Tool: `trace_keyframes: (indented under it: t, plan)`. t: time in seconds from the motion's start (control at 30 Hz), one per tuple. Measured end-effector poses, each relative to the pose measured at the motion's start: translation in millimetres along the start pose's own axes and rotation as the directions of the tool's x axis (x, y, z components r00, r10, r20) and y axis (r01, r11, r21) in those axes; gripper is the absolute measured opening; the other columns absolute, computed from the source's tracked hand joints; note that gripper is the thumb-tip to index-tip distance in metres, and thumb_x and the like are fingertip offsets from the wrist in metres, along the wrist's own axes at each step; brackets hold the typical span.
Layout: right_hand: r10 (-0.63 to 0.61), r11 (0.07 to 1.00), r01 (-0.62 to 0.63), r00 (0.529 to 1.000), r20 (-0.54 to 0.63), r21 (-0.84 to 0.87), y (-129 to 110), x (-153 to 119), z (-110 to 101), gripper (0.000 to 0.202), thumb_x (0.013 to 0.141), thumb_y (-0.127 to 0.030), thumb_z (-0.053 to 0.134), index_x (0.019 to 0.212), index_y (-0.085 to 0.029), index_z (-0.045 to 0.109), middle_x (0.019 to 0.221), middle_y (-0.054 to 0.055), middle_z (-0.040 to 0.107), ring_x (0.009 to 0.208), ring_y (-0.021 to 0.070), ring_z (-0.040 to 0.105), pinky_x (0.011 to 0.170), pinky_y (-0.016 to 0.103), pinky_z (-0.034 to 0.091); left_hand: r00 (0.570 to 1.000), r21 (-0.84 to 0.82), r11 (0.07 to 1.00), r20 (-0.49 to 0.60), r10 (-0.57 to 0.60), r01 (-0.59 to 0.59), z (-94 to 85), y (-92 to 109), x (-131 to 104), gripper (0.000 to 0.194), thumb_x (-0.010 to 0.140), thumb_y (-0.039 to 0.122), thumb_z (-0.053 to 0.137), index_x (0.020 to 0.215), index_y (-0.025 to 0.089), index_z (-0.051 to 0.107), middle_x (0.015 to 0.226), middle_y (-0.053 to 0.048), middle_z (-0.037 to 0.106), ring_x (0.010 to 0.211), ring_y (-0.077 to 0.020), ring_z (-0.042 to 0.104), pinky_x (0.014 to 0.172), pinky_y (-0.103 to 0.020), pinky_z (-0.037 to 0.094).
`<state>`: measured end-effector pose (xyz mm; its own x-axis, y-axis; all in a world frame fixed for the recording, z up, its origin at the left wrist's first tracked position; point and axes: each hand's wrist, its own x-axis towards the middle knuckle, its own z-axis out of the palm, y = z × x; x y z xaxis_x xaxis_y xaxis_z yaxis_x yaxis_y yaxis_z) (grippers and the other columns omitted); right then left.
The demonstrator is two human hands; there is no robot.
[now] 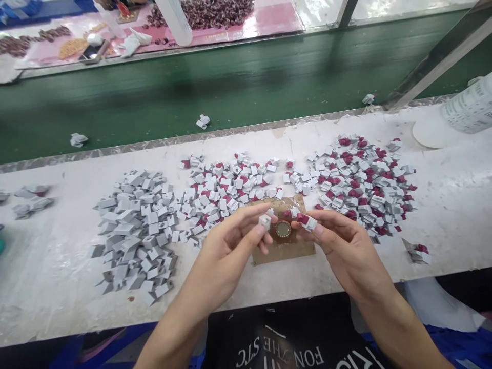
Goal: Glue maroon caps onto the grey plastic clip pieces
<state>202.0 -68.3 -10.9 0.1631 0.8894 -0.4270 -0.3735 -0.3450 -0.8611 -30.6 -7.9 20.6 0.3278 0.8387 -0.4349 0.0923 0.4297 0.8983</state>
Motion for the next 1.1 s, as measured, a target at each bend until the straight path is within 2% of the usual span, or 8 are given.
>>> trace_keyframes:
  t: [0.1, 0.2, 0.3, 0.37, 0.47, 0.73, 0.9, 1.1]
  plan:
    - [-0.049, 0.999, 0.049, 0.999, -0.011, -0.014, 1.8, -0.2, -1.2, 0.021, 0.095, -0.051, 0.103, 0.110, -0.037, 0.098, 0.115, 0.004, 0.094, 0.110, 0.0281, 0.091, 0.095, 0.039, 0.080, 1.000, -0.132, 0.991, -0.018, -0.010, 0.007, 10.0, -5.7, 4.8, 0.024, 0.109, 0.034, 0.088, 0.132, 0.027, 0.088, 0.099, -0.003, 0.090, 0.083, -0.0151, 0.083, 0.081, -0.023, 0.071]
    - [-0.094, 0.993, 0.095, 0.995, 0.018, -0.070, 4.3, -0.3, -1.1, 0.018, 0.103, -0.046, 0.097, 0.120, -0.039, 0.097, 0.122, 0.003, 0.093, 0.115, 0.0263, 0.090, 0.099, 0.037, 0.078, 0.999, -0.256, 0.966, -0.020, -0.027, 0.020, 19.7, -12.3, 10.4, 0.016, 0.107, 0.032, 0.092, 0.121, 0.025, 0.089, 0.106, -0.004, 0.091, 0.091, -0.0151, 0.086, 0.087, -0.022, 0.072]
    - [-0.142, 0.985, 0.148, 0.988, 0.069, -0.091, 4.4, 0.0, 1.2, 0.017, 0.108, -0.039, 0.092, 0.124, -0.040, 0.096, 0.123, 0.002, 0.093, 0.115, 0.0228, 0.090, 0.101, 0.032, 0.076, 1.000, -0.304, 0.952, 0.004, 0.024, -0.022, 26.8, -14.8, 13.7, 0.012, 0.106, 0.030, 0.093, 0.117, 0.025, 0.091, 0.118, -0.005, 0.090, 0.095, -0.0156, 0.087, 0.089, -0.023, 0.073]
    - [-0.155, 0.985, 0.162, 0.983, 0.099, -0.066, 2.6, 0.4, 3.4, 0.016, 0.109, -0.036, 0.090, 0.123, -0.041, 0.096, 0.118, 0.001, 0.093, 0.109, 0.0214, 0.091, 0.098, 0.031, 0.077, 0.998, -0.297, 0.954, 0.025, 0.049, -0.040, 29.2, -13.6, 14.3, 0.010, 0.106, 0.029, 0.093, 0.115, 0.024, 0.092, 0.120, -0.005, 0.089, 0.096, -0.0165, 0.087, 0.091, -0.025, 0.074]
    - [-0.127, 0.990, 0.134, 0.986, 0.111, -0.051, -1.1, 0.8, 6.3, 0.016, 0.109, -0.034, 0.089, 0.122, -0.040, 0.097, 0.113, 0.002, 0.093, 0.102, 0.0220, 0.091, 0.092, 0.033, 0.078, 0.998, -0.278, 0.961, 0.061, 0.016, 0.001, 29.9, -10.3, 14.3, 0.011, 0.105, 0.029, 0.093, 0.114, 0.025, 0.092, 0.111, -0.005, 0.089, 0.095, -0.0183, 0.087, 0.094, -0.029, 0.075]
    - [-0.127, 0.974, 0.149, 0.983, 0.132, -0.172, -8.3, -0.3, 7.1, 0.017, 0.107, -0.028, 0.089, 0.119, -0.037, 0.098, 0.107, 0.003, 0.091, 0.099, 0.0209, 0.090, 0.088, 0.029, 0.077, 0.993, -0.236, 0.970, 0.113, -0.033, 0.059, 26.9, -13.8, 14.9, 0.013, 0.104, 0.032, 0.094, 0.115, 0.025, 0.091, 0.108, -0.006, 0.090, 0.098, -0.0222, 0.089, 0.096, -0.034, 0.076]
    - [-0.100, 0.979, 0.131, 0.976, 0.194, -0.155, -12.9, 2.0, 5.1, 0.016, 0.107, -0.028, 0.089, 0.118, -0.036, 0.098, 0.105, 0.003, 0.089, 0.097, 0.0202, 0.090, 0.087, 0.029, 0.077, 0.995, -0.072, 0.997, 0.098, 0.026, -0.019, 26.2, -11.1, 13.5, 0.010, 0.106, 0.033, 0.090, 0.115, 0.028, 0.091, 0.121, -0.007, 0.086, 0.099, -0.0239, 0.086, 0.091, -0.036, 0.075]
    - [-0.081, 0.987, 0.114, 0.961, 0.265, -0.111, -21.7, 8.2, 7.2, 0.014, 0.107, -0.033, 0.089, 0.119, -0.035, 0.097, 0.106, 0.003, 0.090, 0.096, 0.0214, 0.090, 0.089, 0.037, 0.079, 0.990, -0.008, 0.997, 0.118, 0.081, -0.080, 25.3, -1.6, 14.4, 0.014, 0.110, 0.038, 0.084, 0.123, 0.034, 0.087, 0.124, -0.006, 0.082, 0.101, -0.0253, 0.084, 0.089, -0.038, 0.074]
